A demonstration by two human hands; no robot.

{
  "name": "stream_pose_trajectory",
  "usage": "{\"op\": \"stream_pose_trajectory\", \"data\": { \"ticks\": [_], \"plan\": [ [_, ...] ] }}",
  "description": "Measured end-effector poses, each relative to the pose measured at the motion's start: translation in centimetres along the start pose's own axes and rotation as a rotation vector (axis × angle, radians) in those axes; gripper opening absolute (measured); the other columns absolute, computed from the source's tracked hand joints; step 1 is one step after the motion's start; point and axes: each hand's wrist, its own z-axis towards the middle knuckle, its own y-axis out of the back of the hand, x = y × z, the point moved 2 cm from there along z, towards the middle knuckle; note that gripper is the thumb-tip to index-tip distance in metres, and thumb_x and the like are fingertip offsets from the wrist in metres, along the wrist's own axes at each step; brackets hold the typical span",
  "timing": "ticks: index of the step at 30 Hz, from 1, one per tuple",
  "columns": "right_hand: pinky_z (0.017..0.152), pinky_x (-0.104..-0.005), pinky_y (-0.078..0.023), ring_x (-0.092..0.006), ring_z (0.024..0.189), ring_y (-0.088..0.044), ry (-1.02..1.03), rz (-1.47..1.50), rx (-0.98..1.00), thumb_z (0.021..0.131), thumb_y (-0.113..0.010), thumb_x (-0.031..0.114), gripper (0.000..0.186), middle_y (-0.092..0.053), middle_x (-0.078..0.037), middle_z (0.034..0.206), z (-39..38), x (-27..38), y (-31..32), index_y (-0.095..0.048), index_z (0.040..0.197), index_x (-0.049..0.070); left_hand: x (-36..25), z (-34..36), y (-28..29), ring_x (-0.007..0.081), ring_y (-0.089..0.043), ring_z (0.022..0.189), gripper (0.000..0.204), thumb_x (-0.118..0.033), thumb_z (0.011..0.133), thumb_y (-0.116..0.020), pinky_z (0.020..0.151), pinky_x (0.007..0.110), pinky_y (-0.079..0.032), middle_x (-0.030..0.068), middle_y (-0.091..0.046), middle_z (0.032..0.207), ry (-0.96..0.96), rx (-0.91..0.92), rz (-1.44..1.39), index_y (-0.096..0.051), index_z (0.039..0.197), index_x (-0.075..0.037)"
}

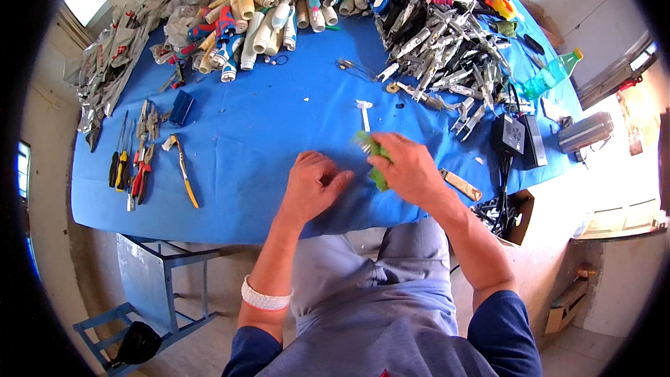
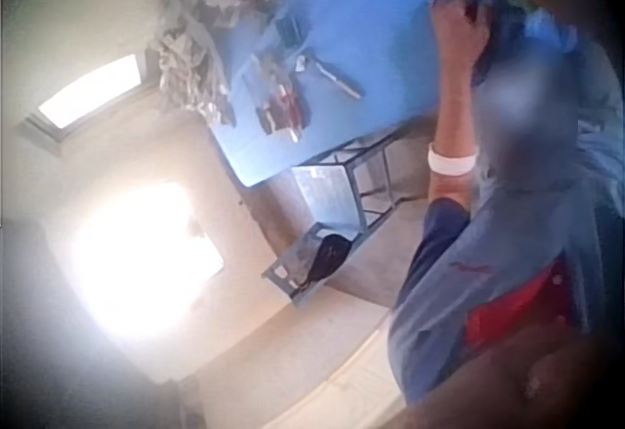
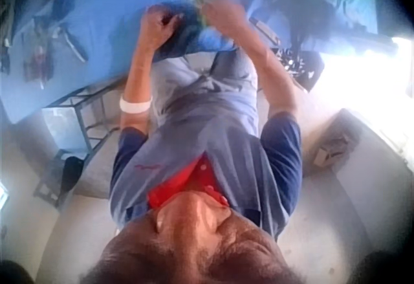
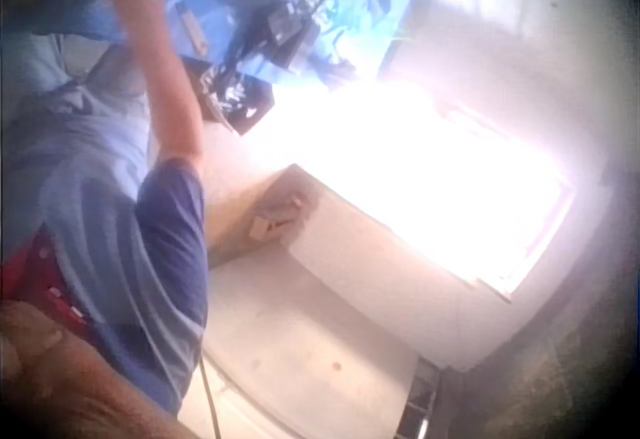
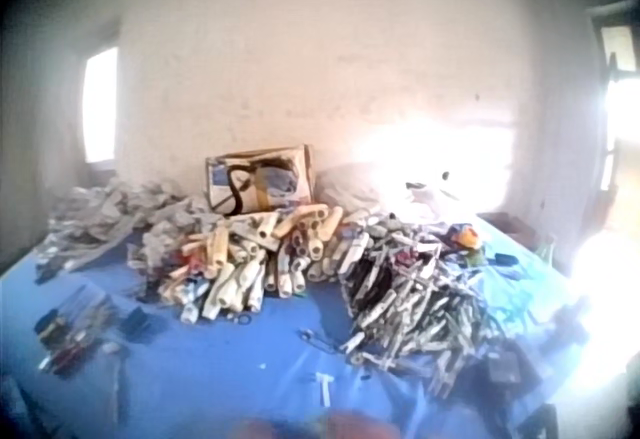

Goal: The person cleans several paint tubes on a blue table using a green cloth. They wipe the tubes thoroughly, turning them over to clean all sides, and place the cleaned tubes into a cardboard box on the floor.

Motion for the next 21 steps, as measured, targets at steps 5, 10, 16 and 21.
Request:
{"op": "stream_pose_trajectory", "data": {
  "ticks": [5,10,16,21],
  "plan": [
    [0.06,-0.0254,-0.048,-0.0071,0.073,-0.057,-0.423,0.801,0.057,0.102,-0.062,0.026,0.03,-0.064,-0.003,0.09,0.0,0.9,0.3,-0.057,0.115,-0.001,-0.3,0.1,0.4,0.0306,-0.055,0.064,0.038,-0.033,0.083,-0.075,0.076,0.04,-0.044,0.0096,-0.053,0.06,0.02,0.082,-0.031,-0.057,0.062,-0.006],
    [0.05,-0.0237,-0.041,-0.0054,0.063,-0.053,-0.462,1.161,-0.044,0.103,-0.06,0.032,0.034,-0.064,-0.002,0.084,0.3,2.9,-5.2,-0.058,0.117,0.001,0.6,-0.4,0.0,0.033,-0.057,0.068,0.033,-0.03,0.089,-0.065,0.081,0.042,-0.045,0.0112,-0.056,0.063,-0.045,0.012,-0.125,-0.059,0.068,-0.005],
    [0.05,-0.0282,-0.041,-0.0117,0.059,-0.055,-0.39,0.895,-0.1,0.104,-0.057,0.033,0.033,-0.065,-0.005,0.079,0.9,2.5,-5.8,-0.063,0.107,0.001,0.5,-0.2,-0.2,0.0371,-0.057,0.072,0.037,-0.032,0.094,-0.058,0.082,0.045,-0.044,0.0137,-0.058,0.067,-0.023,0.026,-0.117,-0.058,0.071,-0.004],
    [0.062,-0.0351,-0.048,-0.0165,0.067,-0.059,-0.24,0.413,-0.352,0.104,-0.056,0.032,0.033,-0.067,-0.014,0.082,0.2,-0.2,-4.6,-0.066,0.098,0.0,0.6,-0.1,0.0,0.0387,-0.057,0.07,0.043,-0.035,0.094,-0.06,0.079,0.047,-0.044,0.0163,-0.057,0.065,0.036,0.116,-0.042,-0.056,0.066,-0.003]
  ]
}}
